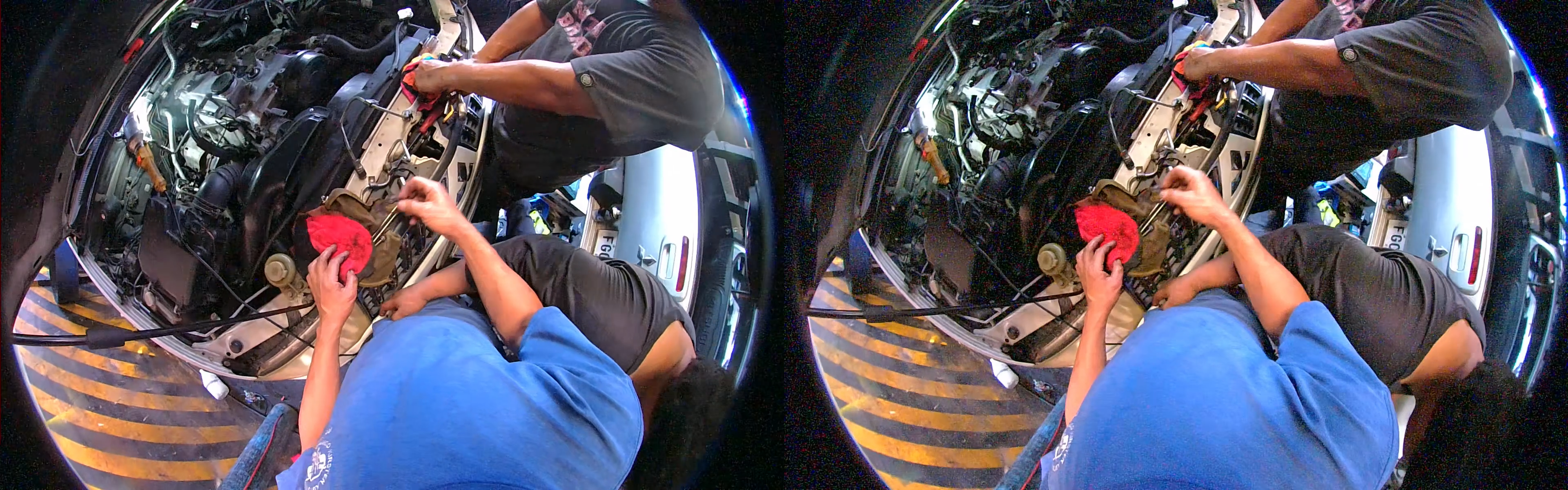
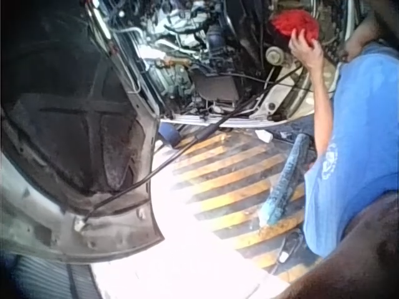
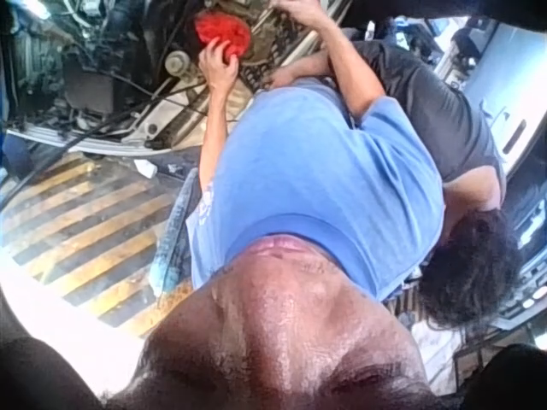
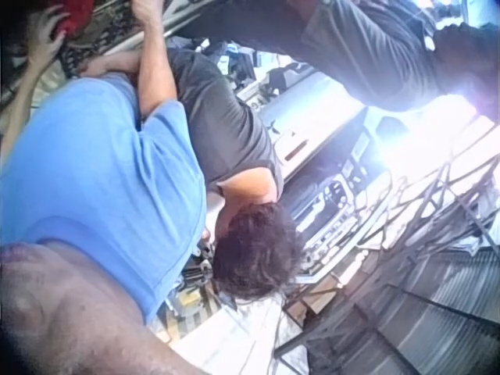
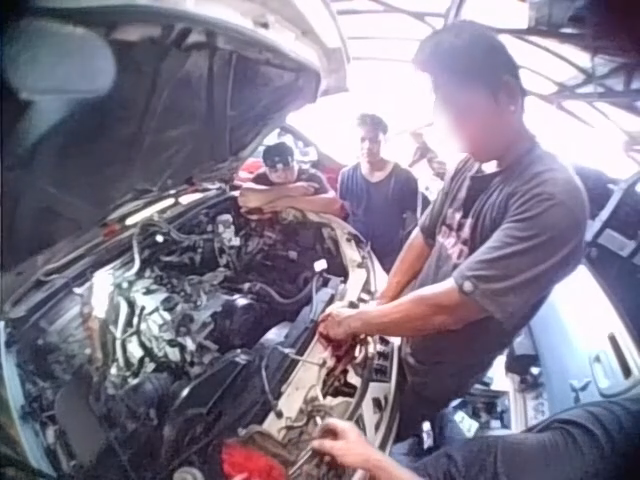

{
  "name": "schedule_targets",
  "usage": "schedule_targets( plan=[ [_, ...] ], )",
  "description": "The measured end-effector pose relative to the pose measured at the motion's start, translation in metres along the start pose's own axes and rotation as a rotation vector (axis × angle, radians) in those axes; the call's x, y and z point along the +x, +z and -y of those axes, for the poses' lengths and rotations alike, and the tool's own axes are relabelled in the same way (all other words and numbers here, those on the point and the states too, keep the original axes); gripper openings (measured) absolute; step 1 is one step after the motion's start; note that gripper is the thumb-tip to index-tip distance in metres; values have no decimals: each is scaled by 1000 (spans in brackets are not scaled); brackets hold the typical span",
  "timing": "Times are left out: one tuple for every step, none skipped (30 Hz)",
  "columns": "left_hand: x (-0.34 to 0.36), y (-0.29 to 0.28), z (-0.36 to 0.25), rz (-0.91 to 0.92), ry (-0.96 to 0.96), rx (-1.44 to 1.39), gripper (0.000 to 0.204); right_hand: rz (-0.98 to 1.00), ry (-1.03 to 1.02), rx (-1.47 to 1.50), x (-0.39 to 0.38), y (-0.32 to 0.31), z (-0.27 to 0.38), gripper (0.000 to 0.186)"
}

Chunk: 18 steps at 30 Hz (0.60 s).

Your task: The recorder and others are working on components within a car's engine bay.

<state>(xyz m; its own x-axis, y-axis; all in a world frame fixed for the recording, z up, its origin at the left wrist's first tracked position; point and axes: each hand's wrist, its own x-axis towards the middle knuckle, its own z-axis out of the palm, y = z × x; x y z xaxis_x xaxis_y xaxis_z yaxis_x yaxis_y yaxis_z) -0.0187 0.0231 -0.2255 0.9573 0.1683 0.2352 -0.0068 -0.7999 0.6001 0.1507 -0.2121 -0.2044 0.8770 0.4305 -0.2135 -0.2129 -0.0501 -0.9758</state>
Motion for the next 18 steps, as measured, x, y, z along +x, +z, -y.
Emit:
schedule_targets(
  plan=[
    [0, 0, 1, -8, 9, 2, 42, -70, 3, 53, 0, -8, -2, 16],
    [-1, 1, 1, -9, 9, 3, 42, -164, -8, 67, -1, -16, -4, 17],
    [-2, 1, 2, -13, 8, 3, 41, -246, 13, 112, -1, -23, -6, 17],
    [-3, 1, 2, -13, 9, 0, 41, -295, 59, 145, 0, -31, -8, 17],
    [-4, 2, 2, -15, 10, -4, 41, -334, 69, 128, 2, -37, -10, 17],
    [-4, 2, 3, -22, 10, -11, 41, -396, 104, 97, 6, -41, -12, 17],
    [-4, 2, 3, -15, 5, 0, 40, -440, 93, 62, 10, -45, -15, 18],
    [-4, 1, 3, -10, 4, -8, 40, -461, 84, 55, 15, -47, -18, 18],
    [-3, 0, 3, -2, -3, -15, 40, -488, 87, 44, 20, -47, -22, 19],
    [-3, -1, 2, 9, -13, -23, 40, -513, 87, 32, 25, -47, -26, 19],
    [-1, -3, 1, 8, -10, -32, 40, -505, 76, 9, 30, -47, -30, 19],
    [-1, -6, -1, 17, -18, -39, 40, -506, 102, -46, 33, -45, -34, 19],
    [-2, -9, -4, -20, 1, -71, 39, -493, 105, -70, 36, -43, -37, 17],
    [-2, -11, -7, -47, 9, -103, 39, -499, 132, -86, 37, -41, -38, 14],
    [-8, -13, -11, -120, -3, -156, 36, -491, 131, -114, 39, -38, -38, 17],
    [-15, -14, -17, -182, -26, -205, 34, -512, 201, -114, 38, -36, -36, 20],
    [-22, -15, -20, -172, 20, -297, 31, -521, 154, -293, 35, -35, -32, 26],
    [-31, -13, -21, -145, 33, -370, 28, -549, 152, -457, 31, -34, -27, 32]
  ],
)
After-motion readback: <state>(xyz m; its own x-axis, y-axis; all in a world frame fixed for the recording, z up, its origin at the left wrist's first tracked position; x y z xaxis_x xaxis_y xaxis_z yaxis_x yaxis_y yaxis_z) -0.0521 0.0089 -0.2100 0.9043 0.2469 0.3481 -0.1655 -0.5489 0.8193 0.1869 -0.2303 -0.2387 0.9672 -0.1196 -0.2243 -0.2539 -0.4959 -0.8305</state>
